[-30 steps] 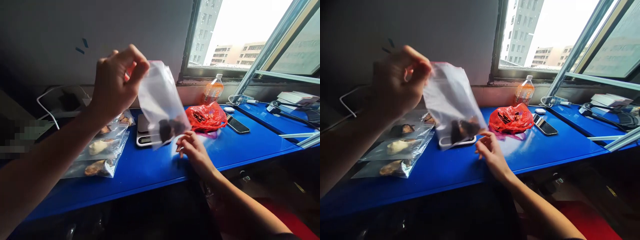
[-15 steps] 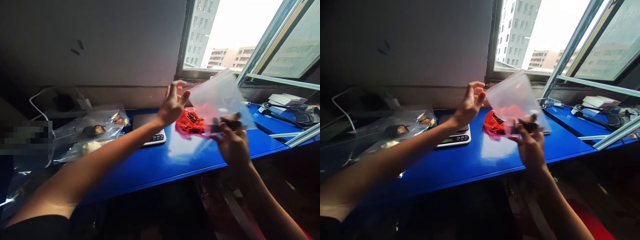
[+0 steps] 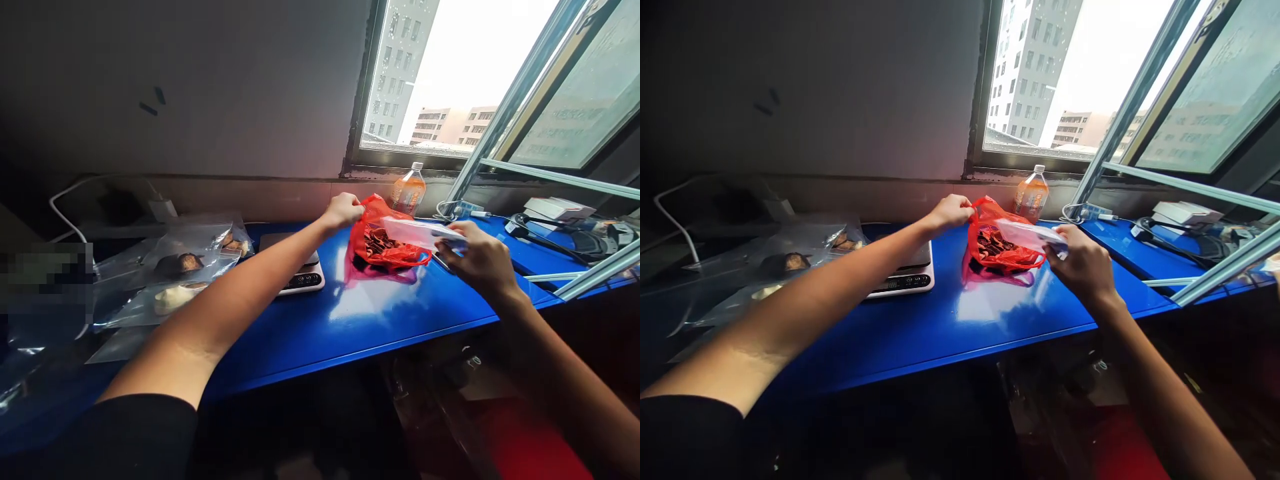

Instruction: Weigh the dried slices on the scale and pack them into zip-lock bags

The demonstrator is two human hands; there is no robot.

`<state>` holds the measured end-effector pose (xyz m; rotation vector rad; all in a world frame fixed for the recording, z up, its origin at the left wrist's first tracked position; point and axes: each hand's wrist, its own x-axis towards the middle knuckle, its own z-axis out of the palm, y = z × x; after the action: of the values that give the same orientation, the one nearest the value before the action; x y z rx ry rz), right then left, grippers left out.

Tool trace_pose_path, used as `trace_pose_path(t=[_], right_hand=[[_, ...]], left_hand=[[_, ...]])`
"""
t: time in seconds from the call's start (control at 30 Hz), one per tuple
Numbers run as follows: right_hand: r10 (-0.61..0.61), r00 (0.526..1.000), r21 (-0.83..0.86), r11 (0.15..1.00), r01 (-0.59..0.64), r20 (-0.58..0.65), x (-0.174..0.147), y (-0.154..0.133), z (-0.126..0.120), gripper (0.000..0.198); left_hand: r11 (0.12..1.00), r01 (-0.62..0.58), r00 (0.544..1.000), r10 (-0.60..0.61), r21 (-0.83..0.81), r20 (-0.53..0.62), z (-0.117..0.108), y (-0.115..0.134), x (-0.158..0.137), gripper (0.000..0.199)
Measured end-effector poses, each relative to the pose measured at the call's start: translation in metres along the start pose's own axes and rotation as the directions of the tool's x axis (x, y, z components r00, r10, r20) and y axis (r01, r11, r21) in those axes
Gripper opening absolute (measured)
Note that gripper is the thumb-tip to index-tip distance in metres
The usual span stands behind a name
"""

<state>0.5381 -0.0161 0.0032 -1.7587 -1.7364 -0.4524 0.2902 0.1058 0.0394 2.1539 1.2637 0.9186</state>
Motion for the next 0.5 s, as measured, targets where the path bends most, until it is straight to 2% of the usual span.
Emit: trace_pose_path(t=[0.03, 0.1, 0.2, 0.27, 0.37, 0.5], right_hand=[[-0.043, 0.993, -0.108, 0.993, 0.054, 0.106, 0.018, -0.005, 0.000, 0.033], [-0.108, 0.943, -0.167, 0.972, 0.167, 0.316, 0.056, -0.018, -0.001, 0.035], [-0.151, 0.878, -0.143, 0.961, 0.239, 0.455, 0.105, -0.040, -0.004, 0.027], [-0.136, 0.890, -0.173, 0.957, 0.231, 0.435, 0.124, -0.052, -0.005, 0.023], [-0.086, 0.948, -0.214, 0.964, 0.157, 0.307, 0.132, -0.063, -0.010, 0.022], [0.047, 0.986, -0.221, 0.975, -0.011, 0.159, 0.126, -0.059, -0.031, 0.030]], left_hand=[[0.999, 0.026, 1.000, -0.026, -0.040, 0.003, -0.004, 0.002, 0.004, 0.010], [0.992, 0.059, 0.998, -0.057, -0.111, 0.020, -0.010, 0.008, 0.011, 0.009], [0.981, 0.067, 0.997, -0.060, -0.181, 0.045, -0.018, 0.018, 0.017, 0.009], [0.978, 0.066, 0.997, -0.054, -0.199, 0.062, -0.022, 0.023, 0.018, 0.010], [0.979, 0.071, 0.995, -0.056, -0.191, 0.079, -0.028, 0.022, 0.009, 0.006], [0.982, 0.056, 0.996, -0.042, -0.179, 0.082, -0.040, 0.008, -0.029, 0.012]])
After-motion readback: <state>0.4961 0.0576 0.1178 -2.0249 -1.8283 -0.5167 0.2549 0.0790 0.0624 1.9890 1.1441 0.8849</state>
